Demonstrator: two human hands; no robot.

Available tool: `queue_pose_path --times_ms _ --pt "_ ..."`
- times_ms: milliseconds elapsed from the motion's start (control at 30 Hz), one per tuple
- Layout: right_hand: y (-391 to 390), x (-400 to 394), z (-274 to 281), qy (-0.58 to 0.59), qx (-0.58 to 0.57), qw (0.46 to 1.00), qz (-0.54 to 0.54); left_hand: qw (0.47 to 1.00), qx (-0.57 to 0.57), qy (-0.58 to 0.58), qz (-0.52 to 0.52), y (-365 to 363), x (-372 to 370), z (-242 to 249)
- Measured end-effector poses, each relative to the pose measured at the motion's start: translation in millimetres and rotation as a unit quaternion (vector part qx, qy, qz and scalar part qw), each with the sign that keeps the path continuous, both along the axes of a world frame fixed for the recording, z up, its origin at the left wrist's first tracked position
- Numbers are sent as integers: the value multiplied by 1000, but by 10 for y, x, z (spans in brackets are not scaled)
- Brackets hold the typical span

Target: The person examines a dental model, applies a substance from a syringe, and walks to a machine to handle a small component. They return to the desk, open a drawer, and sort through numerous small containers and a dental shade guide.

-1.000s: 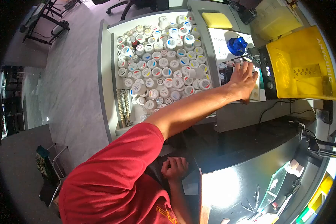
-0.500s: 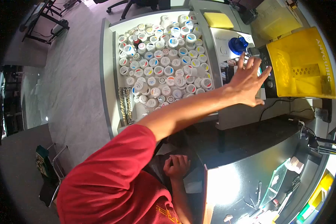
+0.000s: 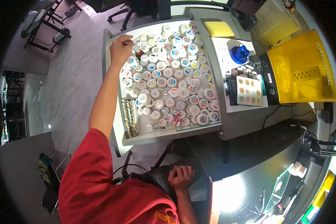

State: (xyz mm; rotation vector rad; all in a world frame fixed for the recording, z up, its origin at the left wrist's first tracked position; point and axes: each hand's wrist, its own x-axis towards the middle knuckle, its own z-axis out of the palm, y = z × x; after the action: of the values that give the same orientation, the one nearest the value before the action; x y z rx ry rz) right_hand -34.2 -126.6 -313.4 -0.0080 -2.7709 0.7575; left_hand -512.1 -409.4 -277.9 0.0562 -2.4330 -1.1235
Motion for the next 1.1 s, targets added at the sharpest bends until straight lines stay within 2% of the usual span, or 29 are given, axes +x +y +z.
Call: queue_pose_path --times_ms 33,267,333,367,433,667,767,800,1000,1100 --pt "-4 -2 -2 -2 1 1000 0 999 -20 -30 13 -85 -72 2" --pt "-31 -28 10 -20 12 1000 -4 998 -17 -20 59 -208 -259 -318" --pt "-39 -16 -12 -24 11 1000 -4 997 -51 -13 56 -247 -295 -299" --pt "-42 4 -15 -26 10 1000 -4 998 -15 -6 54 -248 -306 -236" --pt "-37 -21 -47 -24 13 1000 -4 998 -27 -3 60 -302 -335 -214" --pt "-54 -18 -27 -46 27 999 -3 995 -90 -4 40 -447 -430 -313" --pt "-90 -34 33 -83 30 996 -15 990 -136 -32 10 -318 -328 -85" --pt "-107 -61 52 -97 28 995 -19 992 -120 8 31 -290 -323 -115" --pt "-315 -647 342 -80 -149 985 -17 989 -134 -47 49 -224 -304 -126" --pt "-559 -1176 562 -18 -176 984 28 985 -157 -55 44 -202 -305 -142"
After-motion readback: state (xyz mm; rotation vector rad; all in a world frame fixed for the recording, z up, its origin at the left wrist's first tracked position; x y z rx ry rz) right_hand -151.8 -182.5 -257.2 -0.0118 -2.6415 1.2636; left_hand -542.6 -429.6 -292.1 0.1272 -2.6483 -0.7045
